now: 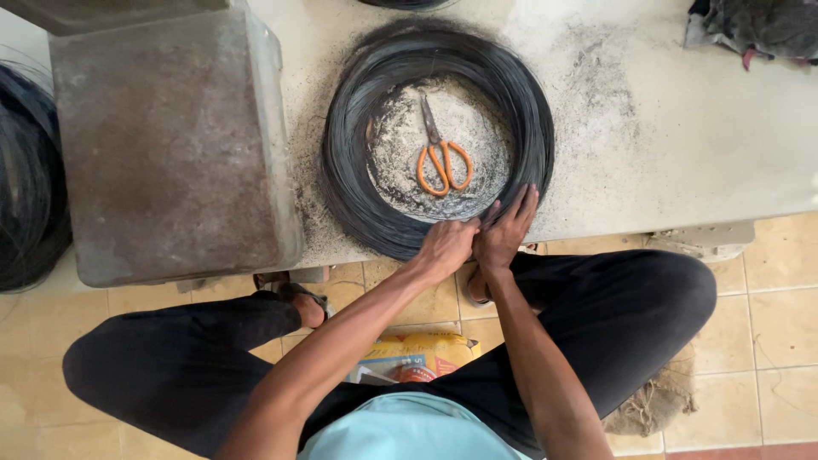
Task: The person sits on the floor and uses orange-handled scissors to cut a length of black wire from a large coil. They then place the cut wire onto a metal tray and repeat the process of cutting and placing wire several times.
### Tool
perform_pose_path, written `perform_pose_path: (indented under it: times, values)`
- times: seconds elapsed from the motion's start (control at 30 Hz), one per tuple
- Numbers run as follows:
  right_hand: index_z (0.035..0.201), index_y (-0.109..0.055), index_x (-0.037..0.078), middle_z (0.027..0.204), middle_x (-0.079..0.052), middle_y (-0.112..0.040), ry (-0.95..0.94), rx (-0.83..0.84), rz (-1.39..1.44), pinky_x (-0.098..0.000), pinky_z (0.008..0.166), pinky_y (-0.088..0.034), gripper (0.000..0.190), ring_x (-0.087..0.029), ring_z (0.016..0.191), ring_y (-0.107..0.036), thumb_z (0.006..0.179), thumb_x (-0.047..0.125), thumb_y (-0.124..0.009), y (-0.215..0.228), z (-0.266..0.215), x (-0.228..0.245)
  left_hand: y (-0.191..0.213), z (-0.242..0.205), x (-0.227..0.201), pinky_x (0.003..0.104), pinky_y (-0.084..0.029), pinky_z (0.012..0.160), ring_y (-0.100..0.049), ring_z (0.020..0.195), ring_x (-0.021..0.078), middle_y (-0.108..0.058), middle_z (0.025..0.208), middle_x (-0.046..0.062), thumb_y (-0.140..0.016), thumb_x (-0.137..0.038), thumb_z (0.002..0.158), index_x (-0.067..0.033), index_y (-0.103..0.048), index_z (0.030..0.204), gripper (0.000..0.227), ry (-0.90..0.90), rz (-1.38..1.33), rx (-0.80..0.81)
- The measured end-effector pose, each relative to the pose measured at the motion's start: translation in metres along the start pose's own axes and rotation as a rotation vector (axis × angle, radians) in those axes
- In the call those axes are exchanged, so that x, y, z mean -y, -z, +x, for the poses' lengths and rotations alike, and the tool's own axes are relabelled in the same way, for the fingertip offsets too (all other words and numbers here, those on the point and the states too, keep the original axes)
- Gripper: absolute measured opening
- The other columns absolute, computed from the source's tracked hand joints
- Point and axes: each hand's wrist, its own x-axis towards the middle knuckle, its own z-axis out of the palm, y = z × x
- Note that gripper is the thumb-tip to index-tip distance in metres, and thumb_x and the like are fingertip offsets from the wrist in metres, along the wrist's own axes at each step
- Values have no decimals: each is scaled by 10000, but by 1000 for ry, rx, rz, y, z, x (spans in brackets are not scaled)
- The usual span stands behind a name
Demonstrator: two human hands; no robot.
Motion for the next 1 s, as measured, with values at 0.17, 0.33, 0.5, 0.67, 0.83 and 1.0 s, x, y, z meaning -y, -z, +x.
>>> perform_pose_path:
  times: [0.17, 0.33, 0.5, 0.67, 0.83, 1.0]
  values:
    - [1457, -392, -30, 1486, -217, -370, -17, 6, 33, -494, 1150, -302, 500, -395, 1389, -358, 1023, 204, -475, 1, 1, 1, 19, -13, -6, 490, -571, 668, -706, 764, 417, -684, 741, 209, -475, -114, 873, -126, -667, 1092, 292, 53, -44, 4]
    - [1485, -366, -7, 1505, -201, -357, -47, -4, 64, -497, 1152, -290, 505, -386, 1400, -349, 1029, 185, -470, 2, 3, 6, 35, -15, -3, 563, -505, 722, -682, 847, 450, -697, 782, 225, -453, -343, 880, -93, -690, 1019, 371, 318, -455, -17]
    - [1465, -384, -28, 1488, -228, -375, -35, 15, 77, -504, 1157, -290, 513, -406, 1389, -358, 1011, 189, -482, 5, 0, 5, 36, -24, -2, 508, -569, 750, -705, 874, 421, -701, 836, 241, -570, -147, 864, -77, -662, 1133, 293, 132, -63, 68]
    - [1459, -386, -43, 1484, -243, -372, -23, 18, 76, -500, 1162, -279, 508, -413, 1393, -353, 1015, 185, -481, 4, -2, -1, 33, -28, 5, 503, -583, 770, -706, 915, 406, -703, 880, 218, -605, -180, 870, -128, -631, 1226, 361, 137, -35, 120]
    - [1454, -391, -67, 1471, -271, -379, -28, 60, 31, -520, 1151, -285, 517, -433, 1386, -356, 1003, 158, -507, 0, -4, 0, 143, -24, -81, 551, -573, 755, -699, 899, 431, -683, 865, 244, -576, -199, 909, -96, -606, 1211, 320, 101, 74, 66]
    - [1463, -374, -80, 1510, -271, -323, -45, 25, 98, -538, 1145, -281, 511, -442, 1410, -310, 1021, 155, -478, 8, -1, 7, 141, -3, -55, 574, -554, 747, -692, 881, 482, -690, 879, 269, -422, -152, 947, -41, -582, 1124, 263, 5, 50, 76]
